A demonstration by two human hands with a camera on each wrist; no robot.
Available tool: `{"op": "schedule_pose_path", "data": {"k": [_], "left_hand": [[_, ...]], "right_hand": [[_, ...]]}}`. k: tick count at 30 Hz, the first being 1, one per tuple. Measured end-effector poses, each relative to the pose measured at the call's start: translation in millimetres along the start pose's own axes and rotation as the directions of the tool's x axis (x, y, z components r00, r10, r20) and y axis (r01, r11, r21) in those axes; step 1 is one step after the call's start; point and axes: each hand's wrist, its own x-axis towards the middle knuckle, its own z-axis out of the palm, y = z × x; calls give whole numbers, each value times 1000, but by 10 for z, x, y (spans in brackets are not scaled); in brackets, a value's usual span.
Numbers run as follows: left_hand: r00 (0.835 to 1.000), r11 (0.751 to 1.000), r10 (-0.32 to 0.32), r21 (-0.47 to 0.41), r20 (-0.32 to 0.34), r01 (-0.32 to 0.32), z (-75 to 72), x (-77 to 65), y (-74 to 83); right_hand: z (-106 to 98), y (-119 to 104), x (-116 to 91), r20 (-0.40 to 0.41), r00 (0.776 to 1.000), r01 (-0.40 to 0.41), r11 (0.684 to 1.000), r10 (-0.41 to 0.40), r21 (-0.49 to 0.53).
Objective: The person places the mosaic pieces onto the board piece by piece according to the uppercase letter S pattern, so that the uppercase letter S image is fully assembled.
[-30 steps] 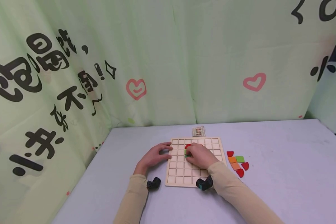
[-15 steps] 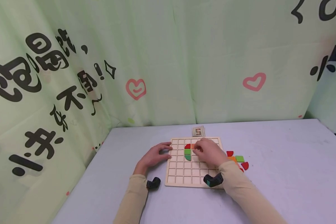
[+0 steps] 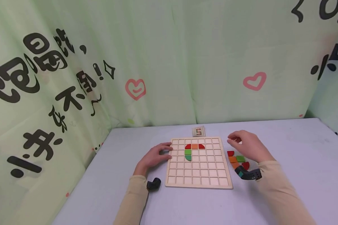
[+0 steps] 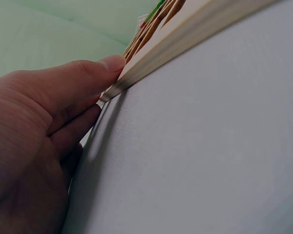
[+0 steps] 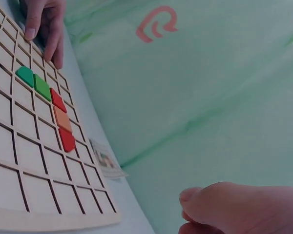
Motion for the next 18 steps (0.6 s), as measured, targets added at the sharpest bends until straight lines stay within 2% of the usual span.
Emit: {"op": "schedule_pose_path", "data": {"k": [6,10,15,18], "left_hand": [[1000,1000,-2,-7,-2,2,-5,-5,4],[1000,1000,-1,-6,4,1,-1,-5,4],[1000,1000,-5,0,3,5,5,1,-6],[1000,1000,-5,-4,-3,5,4,4,-7]], "right_hand": [[-15,165,-80,52,997,-62,998,62,-7],[11,244,-106,129,990,-55,998,57,-20],[53,307,-107,279,960,-46,999,37,24],[85,336,-101,325,945,-61,997,41,51]]}}
